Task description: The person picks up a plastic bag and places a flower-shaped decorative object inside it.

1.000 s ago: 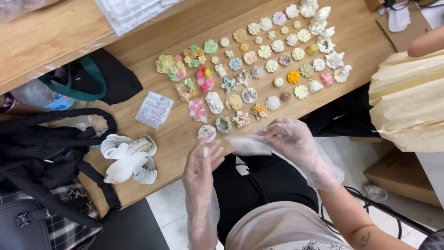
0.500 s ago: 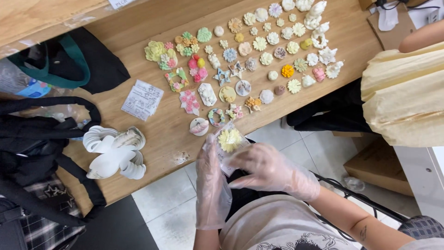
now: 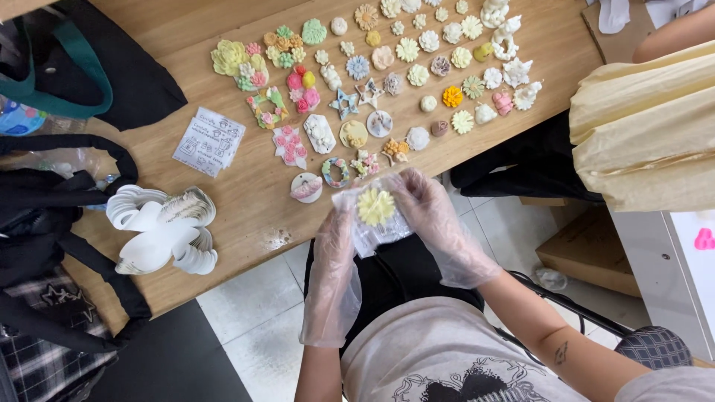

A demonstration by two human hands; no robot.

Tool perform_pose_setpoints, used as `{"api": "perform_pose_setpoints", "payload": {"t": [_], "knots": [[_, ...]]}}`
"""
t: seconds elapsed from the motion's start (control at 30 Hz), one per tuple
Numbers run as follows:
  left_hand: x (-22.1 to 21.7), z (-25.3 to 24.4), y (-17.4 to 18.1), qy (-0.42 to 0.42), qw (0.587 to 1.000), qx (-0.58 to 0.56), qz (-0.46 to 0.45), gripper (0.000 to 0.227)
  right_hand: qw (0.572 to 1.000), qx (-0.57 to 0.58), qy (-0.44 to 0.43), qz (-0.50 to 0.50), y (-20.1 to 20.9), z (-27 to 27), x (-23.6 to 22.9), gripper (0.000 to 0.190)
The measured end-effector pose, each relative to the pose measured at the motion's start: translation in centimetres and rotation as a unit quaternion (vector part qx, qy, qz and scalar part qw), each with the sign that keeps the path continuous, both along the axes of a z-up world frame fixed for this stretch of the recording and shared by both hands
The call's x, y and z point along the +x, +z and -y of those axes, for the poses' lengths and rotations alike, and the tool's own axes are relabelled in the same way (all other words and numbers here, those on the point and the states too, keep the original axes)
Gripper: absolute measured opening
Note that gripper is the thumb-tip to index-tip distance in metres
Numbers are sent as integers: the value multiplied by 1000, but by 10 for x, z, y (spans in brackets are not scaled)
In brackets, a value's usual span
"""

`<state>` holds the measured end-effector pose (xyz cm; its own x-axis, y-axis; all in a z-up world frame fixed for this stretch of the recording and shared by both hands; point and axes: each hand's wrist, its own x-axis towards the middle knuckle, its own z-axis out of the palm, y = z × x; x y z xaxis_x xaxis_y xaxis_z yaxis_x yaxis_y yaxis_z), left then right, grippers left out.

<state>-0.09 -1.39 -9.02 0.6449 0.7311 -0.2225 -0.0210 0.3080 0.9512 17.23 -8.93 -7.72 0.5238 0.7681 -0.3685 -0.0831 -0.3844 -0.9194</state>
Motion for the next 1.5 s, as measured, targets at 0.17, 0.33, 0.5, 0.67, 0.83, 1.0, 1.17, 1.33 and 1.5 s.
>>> {"api": "perform_pose_setpoints", "payload": {"t": [0.17,0.33,0.5,0.67,0.83,1.0,1.17,1.33,1.5], "knots": [[4,10,-17,57,966,-244,68,50,955,-37,52,290,7,0,1,18],[6,13,-24,47,974,-215,62,42,980,-49,88,172,39,-9,-4,18],[10,16,-30,65,983,-170,20,41,999,18,-20,-42,-13,5,3,21],[14,17,-13,73,980,-183,39,38,985,14,26,171,-45,3,14,25],[8,17,-10,102,982,-144,64,36,998,16,35,50,-46,-14,14,27],[-8,14,-20,141,980,-140,-12,36,996,-30,82,18,-51,-31,8,31],[-52,-20,0,255,938,-161,-172,39,992,60,1,-112,-91,-26,17,22],[-136,-39,-30,369,884,70,-279,41,980,83,-47,-172,-82,-39,9,19],[-208,-66,-24,402,798,115,-434,42,978,87,-37,-187,-68,-48,-10,23]]}}
